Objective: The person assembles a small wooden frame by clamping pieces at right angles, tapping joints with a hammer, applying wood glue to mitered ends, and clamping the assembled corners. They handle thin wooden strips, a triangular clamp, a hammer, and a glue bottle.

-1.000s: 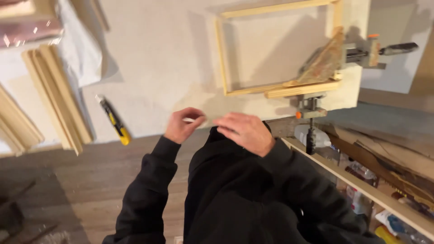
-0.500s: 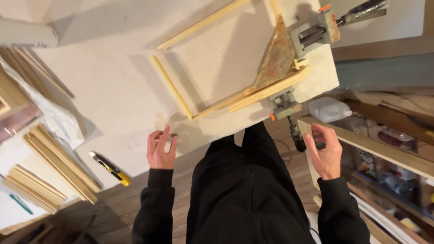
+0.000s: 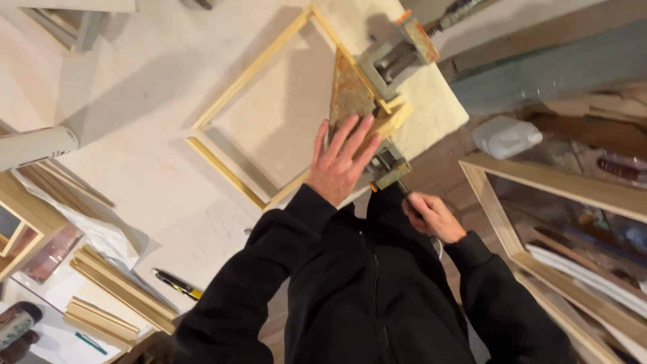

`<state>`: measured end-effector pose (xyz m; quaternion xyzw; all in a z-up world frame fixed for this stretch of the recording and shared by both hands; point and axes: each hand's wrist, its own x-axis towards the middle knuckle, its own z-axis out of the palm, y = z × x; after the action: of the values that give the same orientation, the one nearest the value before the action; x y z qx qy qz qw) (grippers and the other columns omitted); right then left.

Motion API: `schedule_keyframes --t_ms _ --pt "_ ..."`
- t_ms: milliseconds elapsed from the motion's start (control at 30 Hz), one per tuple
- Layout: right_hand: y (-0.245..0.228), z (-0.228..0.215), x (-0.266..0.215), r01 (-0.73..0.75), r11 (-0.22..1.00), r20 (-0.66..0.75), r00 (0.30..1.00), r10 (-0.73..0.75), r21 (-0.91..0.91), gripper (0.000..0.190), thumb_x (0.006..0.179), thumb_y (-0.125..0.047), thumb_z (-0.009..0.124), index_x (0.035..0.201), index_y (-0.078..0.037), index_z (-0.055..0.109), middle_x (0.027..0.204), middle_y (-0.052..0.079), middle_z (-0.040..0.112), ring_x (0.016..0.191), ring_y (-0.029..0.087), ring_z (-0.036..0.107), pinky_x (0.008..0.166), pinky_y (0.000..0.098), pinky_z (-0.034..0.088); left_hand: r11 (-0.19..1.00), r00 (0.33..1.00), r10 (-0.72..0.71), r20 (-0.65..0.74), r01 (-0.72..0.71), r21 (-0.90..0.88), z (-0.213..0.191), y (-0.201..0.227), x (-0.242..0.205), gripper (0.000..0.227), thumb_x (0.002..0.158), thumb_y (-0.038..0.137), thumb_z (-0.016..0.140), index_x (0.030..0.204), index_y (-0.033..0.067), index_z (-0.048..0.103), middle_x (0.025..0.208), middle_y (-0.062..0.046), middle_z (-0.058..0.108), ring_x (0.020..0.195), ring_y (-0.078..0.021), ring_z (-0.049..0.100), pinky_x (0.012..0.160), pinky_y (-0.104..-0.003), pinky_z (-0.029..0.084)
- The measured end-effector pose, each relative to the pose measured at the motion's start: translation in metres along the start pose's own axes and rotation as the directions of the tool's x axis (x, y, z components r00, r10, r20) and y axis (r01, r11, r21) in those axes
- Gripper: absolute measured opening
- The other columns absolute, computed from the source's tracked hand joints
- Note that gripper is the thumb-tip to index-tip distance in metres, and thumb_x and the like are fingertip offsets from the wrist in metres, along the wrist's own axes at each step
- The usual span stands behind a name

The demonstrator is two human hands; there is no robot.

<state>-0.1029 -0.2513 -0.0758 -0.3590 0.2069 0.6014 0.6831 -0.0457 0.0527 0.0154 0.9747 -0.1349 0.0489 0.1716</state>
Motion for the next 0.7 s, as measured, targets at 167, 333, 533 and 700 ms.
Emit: schedule_keyframes --t_ms 167,333,533,700 --pt "-0.011 0.03 -0.008 -0.188 0.051 -0.161 0.636 -0.754 -0.981 0.033 0.1 -0.04 0.068 0.102 -0.007 0.064 0.069 0.016 0.064 0.064 0.038 0.064 0.055 0.0464 0.048 1.0 1.0 -0.006 0.008 0.006 -0.006 0.015 -0.006 -0.003 0.042 0.1 0.015 0.063 0.142 0.0177 0.065 0.163 -0.005 0.043 0.151 -0.0259 0.04 0.119 -0.057 0.039" --pt "-0.06 0.116 -0.038 -0.314 0.047 -0.238 0.605 -0.76 -0.948 0.053 0.085 -0.036 0.081 0.122 -0.003 0.06 0.107 0.021 0.069 0.096 0.042 0.067 0.078 0.0494 0.053 0.988 1.0 0.002 0.026 0.002 -0.154 -0.008 -0.012 -0.003 0.046 0.097 0.02 0.066 0.143 0.0141 0.063 0.162 -0.007 0.041 0.15 -0.0287 0.04 0.117 -0.058 0.04" --pt "-0.1 0.17 0.006 -0.039 -0.018 0.0 0.413 -0.911 -0.999 0.098 0.072 -0.021 0.093 0.152 -0.002 0.041 0.156 0.021 0.043 0.142 0.039 0.045 0.116 0.046 0.042 0.851 0.968 -0.242 0.073 0.248 -0.463 -0.016 -0.052 -0.052 0.045 0.099 0.021 0.067 0.142 0.0087 0.061 0.15 -0.012 0.052 0.137 -0.0294 0.054 0.114 -0.047 0.046" --pt "-0.106 0.171 0.036 0.045 -0.093 0.103 0.477 -0.873 -0.995 0.109 0.068 -0.015 0.094 0.157 0.0 0.034 0.161 0.02 0.038 0.146 0.041 0.04 0.119 0.048 0.038 0.578 0.811 -0.355 0.465 0.581 -0.573 -0.006 -0.086 -0.068 0.04 0.094 0.023 0.071 0.129 0.0061 0.067 0.114 -0.01 0.075 0.104 -0.0217 0.074 0.094 -0.034 0.057"
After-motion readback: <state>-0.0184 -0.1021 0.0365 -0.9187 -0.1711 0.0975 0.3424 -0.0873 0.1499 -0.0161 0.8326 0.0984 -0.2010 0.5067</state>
